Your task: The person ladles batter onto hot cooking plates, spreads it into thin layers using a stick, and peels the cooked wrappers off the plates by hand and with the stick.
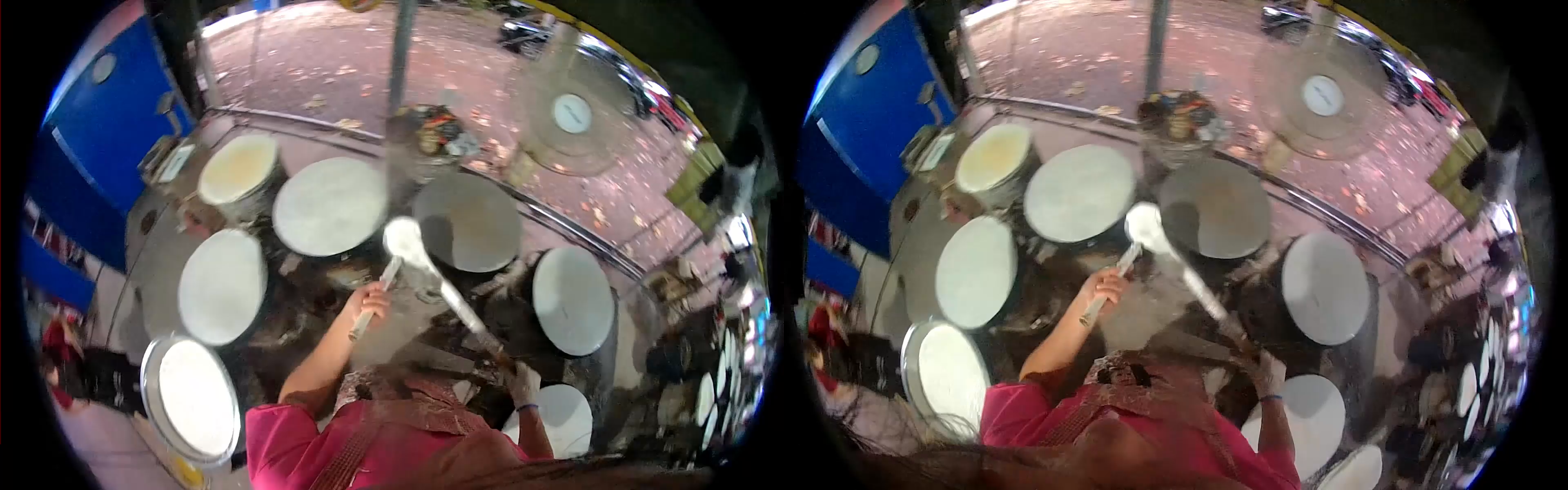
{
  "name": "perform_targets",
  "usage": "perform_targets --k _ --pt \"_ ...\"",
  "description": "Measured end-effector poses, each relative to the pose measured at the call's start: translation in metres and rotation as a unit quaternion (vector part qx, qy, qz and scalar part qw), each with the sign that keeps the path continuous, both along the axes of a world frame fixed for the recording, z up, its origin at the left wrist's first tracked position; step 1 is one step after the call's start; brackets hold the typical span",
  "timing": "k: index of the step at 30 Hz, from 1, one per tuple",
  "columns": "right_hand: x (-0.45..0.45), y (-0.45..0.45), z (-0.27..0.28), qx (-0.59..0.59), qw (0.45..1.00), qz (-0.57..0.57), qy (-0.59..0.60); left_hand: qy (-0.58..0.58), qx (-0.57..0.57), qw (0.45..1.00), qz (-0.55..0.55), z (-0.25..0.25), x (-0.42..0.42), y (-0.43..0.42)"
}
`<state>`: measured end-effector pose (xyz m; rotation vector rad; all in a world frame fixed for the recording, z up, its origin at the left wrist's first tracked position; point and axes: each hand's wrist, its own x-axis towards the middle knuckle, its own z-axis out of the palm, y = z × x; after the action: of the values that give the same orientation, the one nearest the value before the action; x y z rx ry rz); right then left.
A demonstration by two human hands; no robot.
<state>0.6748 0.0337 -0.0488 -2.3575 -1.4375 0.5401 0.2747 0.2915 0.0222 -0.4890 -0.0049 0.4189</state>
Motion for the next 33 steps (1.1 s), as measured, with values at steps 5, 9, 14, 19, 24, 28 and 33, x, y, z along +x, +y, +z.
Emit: perform_targets --k 5,9,14,19,24,28,33 --pt "0.014 0.074 0.089 0.148 0.975 -0.156 -0.055 0.313 0.362 0.873 -0.097 0.026 0.115 0.133" --pt "-0.019 0.142 0.121 0.111 0.987 -0.082 -0.086 0.568 0.501 0.652 -0.034 0.042 0.205 0.168" --pt "-0.012 0.207 0.054 0.031 0.987 -0.140 -0.076 0.672 0.689 0.259 0.077 -0.106 0.257 0.234" --pt "-0.006 0.213 0.054 0.308 0.802 -0.276 0.431 0.658 0.750 -0.020 -0.066 -0.053 0.227 0.247" --pt "0.000 0.276 -0.033 0.153 0.943 -0.239 0.176 0.689 0.719 0.012 0.090 -0.060 0.243 0.270" --pt "0.014 0.282 -0.040 0.269 0.855 -0.278 0.345 0.650 0.687 0.206 0.250 0.019 0.205 0.279" --pt "-0.029 0.362 -0.001 0.185 0.968 -0.146 0.088 0.585 0.710 0.371 0.127 -0.055 0.095 0.239"
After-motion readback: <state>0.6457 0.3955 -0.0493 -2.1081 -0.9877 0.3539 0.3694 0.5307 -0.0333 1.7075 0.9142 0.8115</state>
